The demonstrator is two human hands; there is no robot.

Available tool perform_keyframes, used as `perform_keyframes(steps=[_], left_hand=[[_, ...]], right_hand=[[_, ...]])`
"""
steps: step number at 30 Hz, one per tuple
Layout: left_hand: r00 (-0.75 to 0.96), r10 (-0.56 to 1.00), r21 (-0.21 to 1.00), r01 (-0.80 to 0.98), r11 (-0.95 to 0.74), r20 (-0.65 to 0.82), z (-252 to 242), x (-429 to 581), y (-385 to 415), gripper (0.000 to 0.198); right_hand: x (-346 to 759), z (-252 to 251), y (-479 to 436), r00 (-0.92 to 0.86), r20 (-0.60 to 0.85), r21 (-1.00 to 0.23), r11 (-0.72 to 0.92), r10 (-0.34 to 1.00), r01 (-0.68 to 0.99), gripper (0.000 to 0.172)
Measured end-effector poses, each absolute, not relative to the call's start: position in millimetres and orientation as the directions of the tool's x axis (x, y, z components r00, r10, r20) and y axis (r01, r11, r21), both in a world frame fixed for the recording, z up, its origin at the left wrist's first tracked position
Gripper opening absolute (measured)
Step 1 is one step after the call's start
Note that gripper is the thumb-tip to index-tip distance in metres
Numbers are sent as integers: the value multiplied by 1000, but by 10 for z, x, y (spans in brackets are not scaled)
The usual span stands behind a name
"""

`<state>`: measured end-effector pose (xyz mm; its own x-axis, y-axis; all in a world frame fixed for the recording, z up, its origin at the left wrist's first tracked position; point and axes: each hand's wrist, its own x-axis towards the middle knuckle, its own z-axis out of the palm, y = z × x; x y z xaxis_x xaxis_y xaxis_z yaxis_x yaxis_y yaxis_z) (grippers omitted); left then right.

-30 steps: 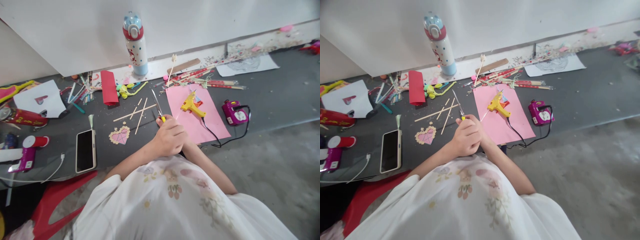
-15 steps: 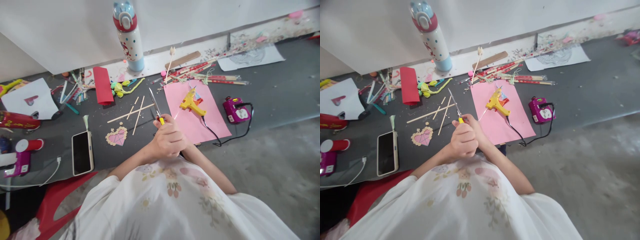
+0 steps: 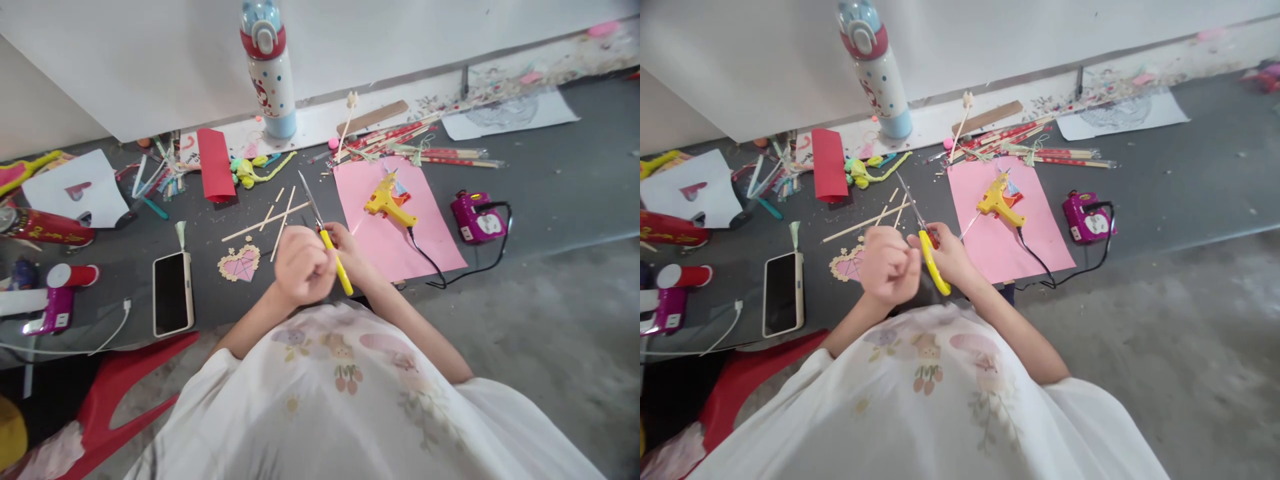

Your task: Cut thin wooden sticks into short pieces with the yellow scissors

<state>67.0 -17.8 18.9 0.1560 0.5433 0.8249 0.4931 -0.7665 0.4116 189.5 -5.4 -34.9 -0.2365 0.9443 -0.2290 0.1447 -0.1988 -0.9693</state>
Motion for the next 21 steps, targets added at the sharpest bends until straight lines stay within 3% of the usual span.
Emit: perform_keyframes(steps=[4, 7, 11, 16, 21], left_hand=[[19, 626, 408, 742, -532, 780, 114, 361, -88, 6], [101, 716, 341, 828, -446, 691, 15, 218, -53, 15], [191, 764, 308, 835, -456, 616, -61, 166, -76, 21], [237, 740, 305, 800, -516, 629, -76, 155, -74, 25], [237, 764, 345, 785, -515, 601, -51, 176, -71, 25]], right_hand=[[1933, -225, -163, -199, -168, -970, -126, 965, 207, 50], [1966, -122, -204, -236, -120, -972, -65, 964, 226, 51], [2000, -14, -221, -254, -96, -966, -29, 962, 257, 54], [2040, 50, -237, -297, -115, -966, -37, 948, 257, 58], [2088, 99, -237, -272, -60, -920, 53, 960, 389, 71]])
